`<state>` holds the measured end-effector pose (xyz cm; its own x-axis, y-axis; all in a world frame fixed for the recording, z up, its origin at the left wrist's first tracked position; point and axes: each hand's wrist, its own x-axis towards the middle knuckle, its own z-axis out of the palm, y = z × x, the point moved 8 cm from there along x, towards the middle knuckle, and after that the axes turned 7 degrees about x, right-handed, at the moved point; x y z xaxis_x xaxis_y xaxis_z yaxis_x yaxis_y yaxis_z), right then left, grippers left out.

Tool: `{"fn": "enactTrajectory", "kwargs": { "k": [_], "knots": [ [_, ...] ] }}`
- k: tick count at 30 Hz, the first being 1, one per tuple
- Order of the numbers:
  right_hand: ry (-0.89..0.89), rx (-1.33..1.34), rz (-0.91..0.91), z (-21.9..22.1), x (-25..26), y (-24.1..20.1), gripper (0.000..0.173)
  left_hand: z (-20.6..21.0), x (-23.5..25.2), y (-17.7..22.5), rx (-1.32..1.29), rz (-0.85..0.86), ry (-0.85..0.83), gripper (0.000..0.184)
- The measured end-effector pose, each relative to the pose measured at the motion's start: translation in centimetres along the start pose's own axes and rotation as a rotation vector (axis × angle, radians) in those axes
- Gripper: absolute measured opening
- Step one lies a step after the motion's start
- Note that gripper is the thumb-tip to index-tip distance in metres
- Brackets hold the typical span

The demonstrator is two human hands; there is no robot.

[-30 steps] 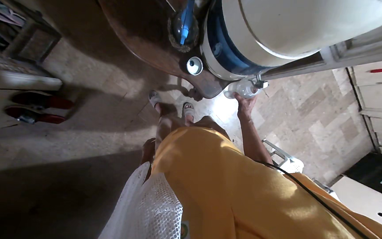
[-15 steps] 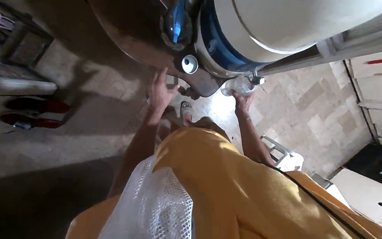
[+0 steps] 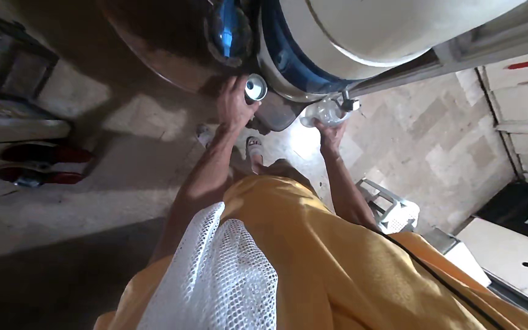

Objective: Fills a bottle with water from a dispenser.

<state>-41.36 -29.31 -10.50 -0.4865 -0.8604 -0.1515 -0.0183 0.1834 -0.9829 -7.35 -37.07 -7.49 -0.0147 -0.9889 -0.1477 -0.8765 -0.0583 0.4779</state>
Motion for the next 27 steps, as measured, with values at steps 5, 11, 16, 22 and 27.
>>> {"fn": "enactTrajectory", "kwargs": {
  "k": [5, 11, 16, 22, 27],
  "knots": [
    [-0.005, 0.012, 0.014, 0.0, 0.1, 0.0, 0.105, -1.2, -2.1, -1.3, -0.258, 0.016, 0.104, 0.075],
    [-0.024, 0.042, -0.009, 0.0, 0.2, 0.3, 0.107, -1.2, -11.4, -9.2, -0.722, -0.201, 0.077, 0.079],
    [-0.009, -0.021, 0.009, 0.0, 0.0, 0.0, 0.107, 1.3, -22.6, -19.0, -0.88, -0.629, 0.121, 0.073],
    [-0.014, 0.036, 0.002, 0.2, 0.0, -0.2, 0.108, 4.9, -39.2, -23.9, -0.718, -1.299, -0.093, 0.062],
    [-0.023, 0.027, -0.011, 0.1, 0.1, -0.1, 0.105, 4.6, -43.1, -21.8, -0.549, -1.408, -0.172, 0.066]
  ]
}}
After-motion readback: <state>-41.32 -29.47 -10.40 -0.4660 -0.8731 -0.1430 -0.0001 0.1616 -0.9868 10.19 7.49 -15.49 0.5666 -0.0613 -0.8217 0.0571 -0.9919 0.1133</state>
